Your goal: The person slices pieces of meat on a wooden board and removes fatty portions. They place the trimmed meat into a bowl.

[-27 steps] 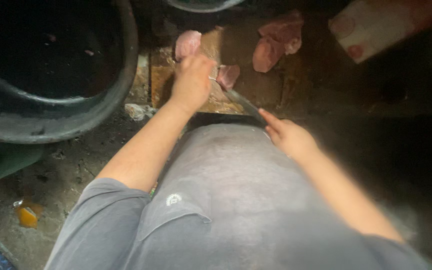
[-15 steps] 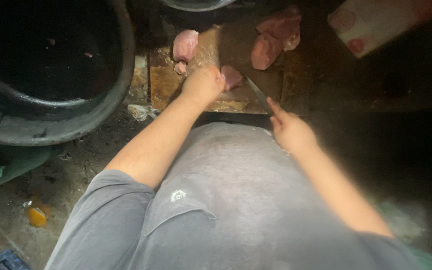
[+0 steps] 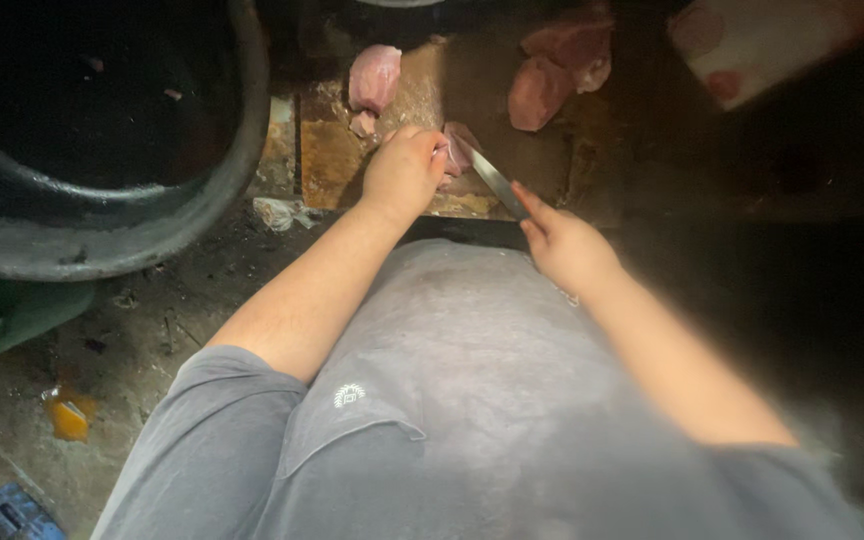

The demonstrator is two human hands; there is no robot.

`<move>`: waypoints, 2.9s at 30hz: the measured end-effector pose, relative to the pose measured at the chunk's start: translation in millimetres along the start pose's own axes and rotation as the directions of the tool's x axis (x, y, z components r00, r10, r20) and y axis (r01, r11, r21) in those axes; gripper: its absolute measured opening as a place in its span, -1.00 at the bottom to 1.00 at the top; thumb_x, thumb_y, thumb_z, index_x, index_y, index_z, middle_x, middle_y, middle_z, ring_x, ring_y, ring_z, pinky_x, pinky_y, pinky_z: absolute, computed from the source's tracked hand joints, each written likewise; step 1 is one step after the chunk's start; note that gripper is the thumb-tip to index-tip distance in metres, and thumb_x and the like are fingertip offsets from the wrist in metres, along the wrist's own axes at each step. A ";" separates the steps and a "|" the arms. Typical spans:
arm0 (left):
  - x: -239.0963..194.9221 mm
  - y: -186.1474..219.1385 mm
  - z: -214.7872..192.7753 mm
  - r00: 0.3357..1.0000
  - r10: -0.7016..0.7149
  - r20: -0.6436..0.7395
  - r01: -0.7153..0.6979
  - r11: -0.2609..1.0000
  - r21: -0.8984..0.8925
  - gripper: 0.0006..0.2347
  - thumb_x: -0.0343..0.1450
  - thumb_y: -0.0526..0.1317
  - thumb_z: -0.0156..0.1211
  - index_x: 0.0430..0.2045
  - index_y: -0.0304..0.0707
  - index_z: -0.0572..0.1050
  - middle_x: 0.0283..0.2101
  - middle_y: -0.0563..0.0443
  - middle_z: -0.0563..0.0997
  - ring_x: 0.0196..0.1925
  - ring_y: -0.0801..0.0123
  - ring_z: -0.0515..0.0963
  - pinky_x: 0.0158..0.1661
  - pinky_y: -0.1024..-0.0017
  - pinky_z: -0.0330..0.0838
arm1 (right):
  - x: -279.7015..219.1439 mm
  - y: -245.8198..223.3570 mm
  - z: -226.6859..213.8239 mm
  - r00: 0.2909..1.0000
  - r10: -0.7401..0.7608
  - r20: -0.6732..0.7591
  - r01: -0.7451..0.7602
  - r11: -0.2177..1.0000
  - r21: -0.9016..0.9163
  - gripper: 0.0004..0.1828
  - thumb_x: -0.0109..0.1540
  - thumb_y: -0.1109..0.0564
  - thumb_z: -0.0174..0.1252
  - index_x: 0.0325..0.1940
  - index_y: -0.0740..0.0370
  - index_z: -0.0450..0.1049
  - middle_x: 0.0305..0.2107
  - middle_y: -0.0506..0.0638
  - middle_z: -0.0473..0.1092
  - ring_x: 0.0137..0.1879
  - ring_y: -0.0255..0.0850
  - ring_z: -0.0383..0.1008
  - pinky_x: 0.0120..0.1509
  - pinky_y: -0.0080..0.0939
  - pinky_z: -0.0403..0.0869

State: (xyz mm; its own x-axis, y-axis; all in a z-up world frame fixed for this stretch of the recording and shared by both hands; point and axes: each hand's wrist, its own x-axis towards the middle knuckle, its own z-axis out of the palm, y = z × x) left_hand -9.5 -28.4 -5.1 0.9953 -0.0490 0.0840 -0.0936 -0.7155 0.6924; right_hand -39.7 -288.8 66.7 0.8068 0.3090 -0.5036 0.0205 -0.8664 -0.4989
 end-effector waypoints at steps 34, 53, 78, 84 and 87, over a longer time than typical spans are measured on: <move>2.8 7.6 -27.1 0.918 0.367 0.147 -0.373 0.928 0.011 -0.89 0.41 -0.30 0.21 -0.24 -0.18 0.59 -0.10 -0.13 0.55 0.07 -0.02 0.50 0.12 0.10 0.40 | -12.6 -2.3 -12.2 0.989 0.147 0.028 -0.142 0.981 -0.135 -0.35 0.38 -0.07 -0.02 0.56 -0.43 0.03 -0.19 0.28 0.47 -0.14 0.14 0.55 -0.04 0.10 0.50; -18.4 11.3 -15.9 0.997 0.062 0.054 -0.062 0.998 0.010 -0.88 0.41 -0.20 0.29 -0.33 -0.24 0.64 -0.17 -0.06 0.60 -0.04 0.02 0.54 -0.01 0.17 0.46 | -7.2 -3.5 -5.5 0.991 0.032 0.133 -0.021 0.996 -0.081 -0.34 0.34 -0.06 0.05 0.54 -0.42 0.11 -0.35 0.24 0.49 -0.26 0.11 0.56 -0.13 0.07 0.51; -2.5 -28.9 -55.8 0.991 0.014 -0.131 0.014 0.977 0.211 -0.89 0.39 -0.34 0.19 -0.28 -0.18 0.61 -0.09 -0.08 0.58 0.07 -0.06 0.49 0.09 0.09 0.45 | -36.0 15.5 -18.8 0.963 0.191 0.191 -0.181 0.981 -0.072 -0.38 0.37 -0.14 -0.04 0.53 -0.55 0.08 -0.08 0.17 0.48 0.01 0.05 0.55 0.11 0.01 0.49; -0.1 7.3 -26.6 0.997 0.066 0.026 -0.069 0.984 0.164 -0.63 0.33 -0.07 0.41 -0.16 -0.40 0.57 -0.04 -0.38 0.46 -0.05 -0.27 0.42 -0.05 -0.08 0.40 | -51.5 25.0 -18.8 0.971 0.234 0.057 -0.236 0.971 0.041 -0.39 0.37 -0.10 0.00 0.52 -0.52 0.11 -0.03 0.16 0.50 0.07 0.05 0.54 0.15 0.01 0.47; 3.8 19.1 8.0 0.985 0.034 0.168 -0.046 0.996 0.072 -0.81 0.33 -0.21 0.34 -0.27 -0.30 0.59 -0.09 -0.28 0.49 0.01 -0.20 0.47 -0.01 0.03 0.43 | -55.9 24.7 -17.9 0.975 0.224 -0.002 -0.222 0.968 0.120 -0.41 0.37 -0.11 0.03 0.50 -0.52 0.16 0.00 0.15 0.50 0.10 0.05 0.54 0.16 -0.01 0.48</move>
State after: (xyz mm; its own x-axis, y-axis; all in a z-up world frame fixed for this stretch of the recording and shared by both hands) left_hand -7.3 -47.8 2.8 0.9818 -0.1893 -0.0141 -0.1376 -0.7609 0.6341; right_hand -73.7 -334.5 95.1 0.7920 0.1060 -0.6013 -0.2304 -0.8601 -0.4552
